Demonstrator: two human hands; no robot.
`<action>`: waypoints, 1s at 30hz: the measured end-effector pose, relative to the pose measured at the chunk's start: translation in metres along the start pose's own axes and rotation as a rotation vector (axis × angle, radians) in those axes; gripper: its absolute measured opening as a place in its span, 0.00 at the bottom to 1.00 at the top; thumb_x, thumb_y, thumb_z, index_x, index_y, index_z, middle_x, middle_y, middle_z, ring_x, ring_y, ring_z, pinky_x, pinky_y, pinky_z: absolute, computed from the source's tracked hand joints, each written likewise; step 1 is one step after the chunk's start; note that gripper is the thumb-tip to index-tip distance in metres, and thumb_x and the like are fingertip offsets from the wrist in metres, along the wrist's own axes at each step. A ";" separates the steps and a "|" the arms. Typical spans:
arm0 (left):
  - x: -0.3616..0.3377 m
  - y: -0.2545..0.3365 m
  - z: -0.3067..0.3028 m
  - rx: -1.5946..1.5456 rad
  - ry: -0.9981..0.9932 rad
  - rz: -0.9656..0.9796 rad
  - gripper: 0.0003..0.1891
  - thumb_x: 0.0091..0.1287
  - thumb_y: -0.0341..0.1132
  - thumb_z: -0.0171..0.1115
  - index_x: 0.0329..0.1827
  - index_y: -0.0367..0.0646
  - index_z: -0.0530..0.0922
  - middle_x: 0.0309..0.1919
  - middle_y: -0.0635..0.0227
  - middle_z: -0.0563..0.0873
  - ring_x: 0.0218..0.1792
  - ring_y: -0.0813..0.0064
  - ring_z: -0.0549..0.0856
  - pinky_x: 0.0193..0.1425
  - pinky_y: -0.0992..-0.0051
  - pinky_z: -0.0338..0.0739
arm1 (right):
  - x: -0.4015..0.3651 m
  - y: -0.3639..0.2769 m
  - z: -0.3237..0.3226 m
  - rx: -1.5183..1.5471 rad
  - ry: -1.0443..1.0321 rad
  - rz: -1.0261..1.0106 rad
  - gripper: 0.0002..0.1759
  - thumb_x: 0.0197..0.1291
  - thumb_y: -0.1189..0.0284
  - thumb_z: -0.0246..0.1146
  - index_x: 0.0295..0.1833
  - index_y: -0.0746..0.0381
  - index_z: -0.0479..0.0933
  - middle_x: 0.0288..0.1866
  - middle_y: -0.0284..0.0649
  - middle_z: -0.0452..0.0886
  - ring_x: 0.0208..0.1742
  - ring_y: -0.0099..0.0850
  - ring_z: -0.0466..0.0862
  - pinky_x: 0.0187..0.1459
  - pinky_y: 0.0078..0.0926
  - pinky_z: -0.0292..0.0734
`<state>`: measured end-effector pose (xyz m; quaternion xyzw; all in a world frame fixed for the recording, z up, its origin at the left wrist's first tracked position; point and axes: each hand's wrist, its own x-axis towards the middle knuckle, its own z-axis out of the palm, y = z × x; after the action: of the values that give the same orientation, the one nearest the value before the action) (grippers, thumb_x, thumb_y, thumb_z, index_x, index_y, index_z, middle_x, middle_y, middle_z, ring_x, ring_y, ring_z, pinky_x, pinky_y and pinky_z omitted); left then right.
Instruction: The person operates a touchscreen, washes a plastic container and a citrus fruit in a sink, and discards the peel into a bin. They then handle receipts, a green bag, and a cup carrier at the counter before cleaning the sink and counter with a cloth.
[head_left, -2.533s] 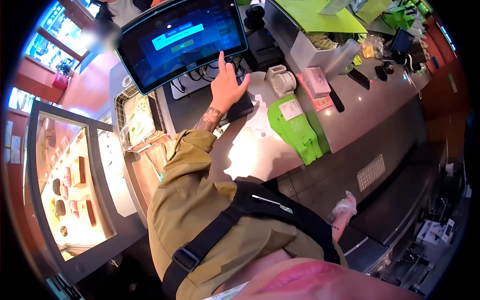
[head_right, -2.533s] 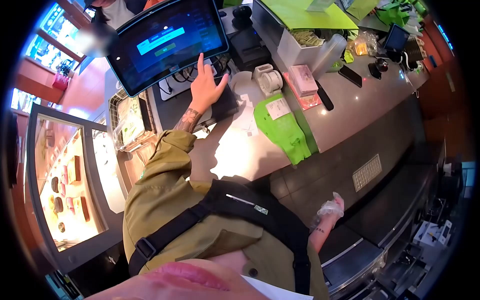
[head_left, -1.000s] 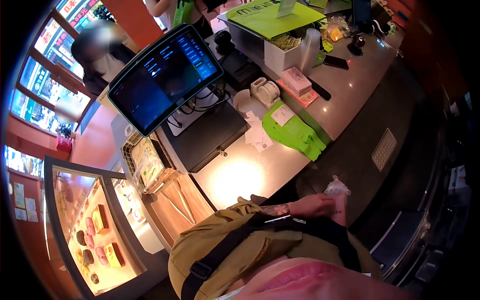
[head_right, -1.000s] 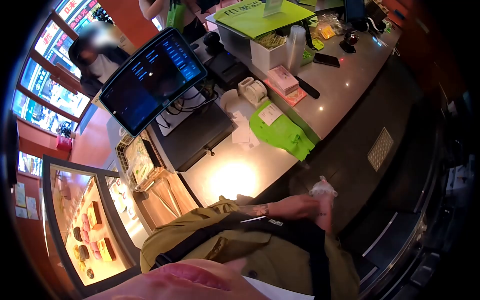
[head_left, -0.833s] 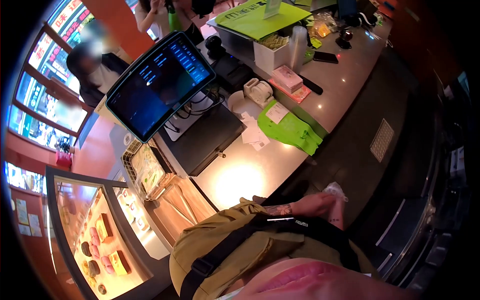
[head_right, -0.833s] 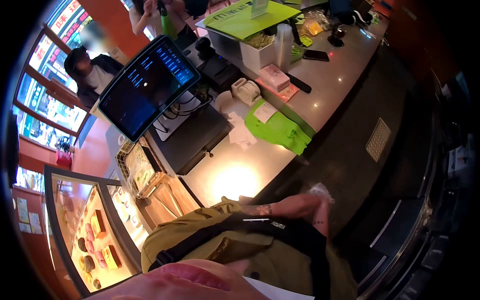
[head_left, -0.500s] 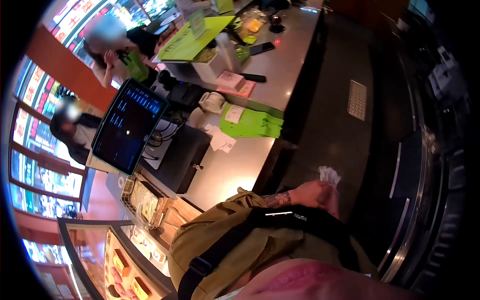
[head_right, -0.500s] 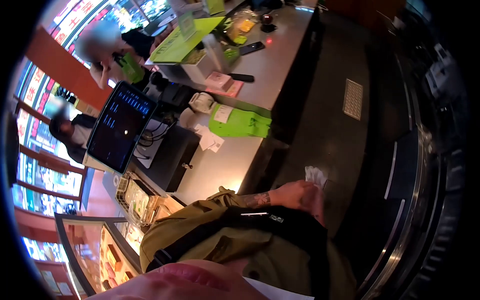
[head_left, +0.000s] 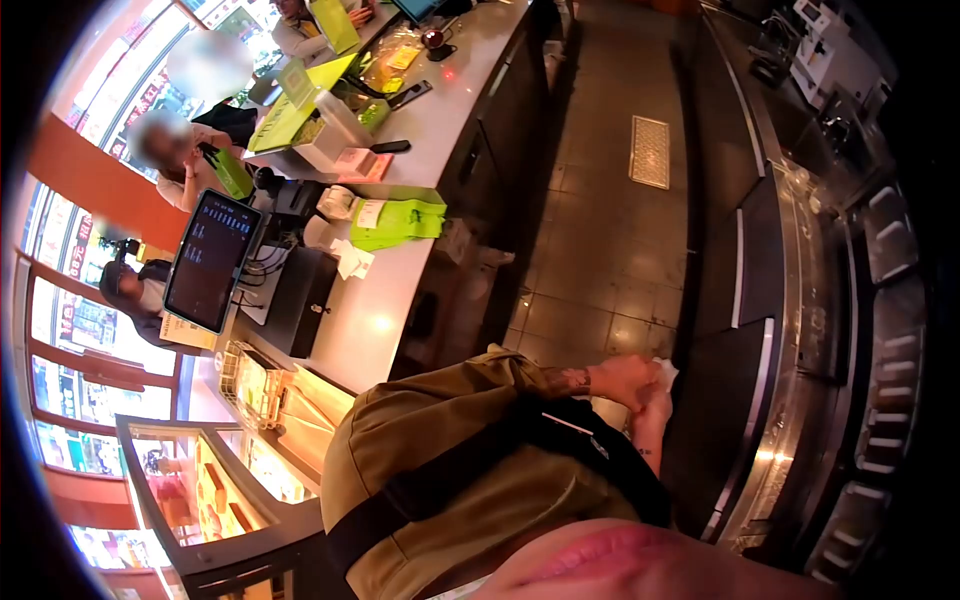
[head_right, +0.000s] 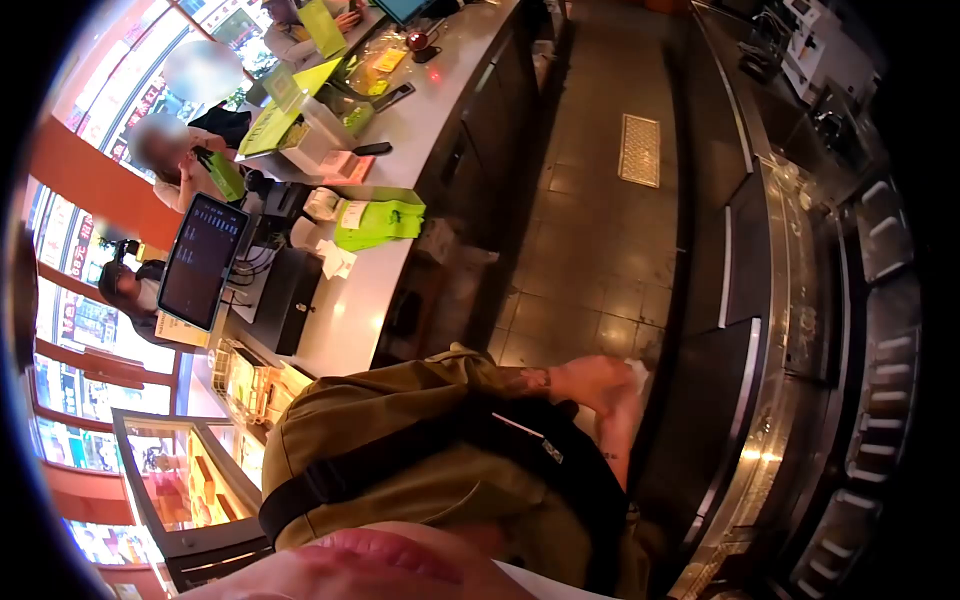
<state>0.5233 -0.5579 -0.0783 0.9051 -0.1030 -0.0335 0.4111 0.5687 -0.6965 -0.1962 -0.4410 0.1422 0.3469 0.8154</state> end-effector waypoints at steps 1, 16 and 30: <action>0.010 0.001 0.012 0.046 -0.015 0.035 0.25 0.43 0.44 0.69 0.45 0.47 0.76 0.38 0.58 0.81 0.39 0.56 0.82 0.42 0.62 0.77 | -0.008 -0.008 -0.004 0.012 0.026 0.005 0.15 0.59 0.73 0.56 0.52 0.64 0.71 0.47 0.34 0.76 0.45 0.26 0.77 0.43 0.22 0.75; 0.106 -0.046 0.045 -0.668 -0.486 0.017 0.13 0.52 0.30 0.67 0.41 0.38 0.81 0.29 0.69 0.84 0.33 0.81 0.81 0.36 0.77 0.76 | -0.053 -0.086 -0.002 -0.052 -0.120 0.040 0.24 0.62 0.67 0.57 0.63 0.59 0.65 0.52 0.34 0.75 0.49 0.24 0.77 0.44 0.23 0.72; 0.182 -0.102 0.023 -1.659 -0.645 -0.711 0.18 0.57 0.27 0.57 0.50 0.31 0.71 0.37 0.58 0.81 0.32 0.69 0.80 0.38 0.74 0.76 | -0.171 -0.164 -0.054 0.271 0.367 -0.374 0.16 0.63 0.72 0.53 0.54 0.66 0.73 0.53 0.44 0.78 0.52 0.33 0.79 0.53 0.27 0.74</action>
<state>0.7135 -0.5482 -0.1659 0.2512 0.1263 -0.4662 0.8388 0.5628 -0.8762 -0.0331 -0.4019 0.2484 0.0827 0.8774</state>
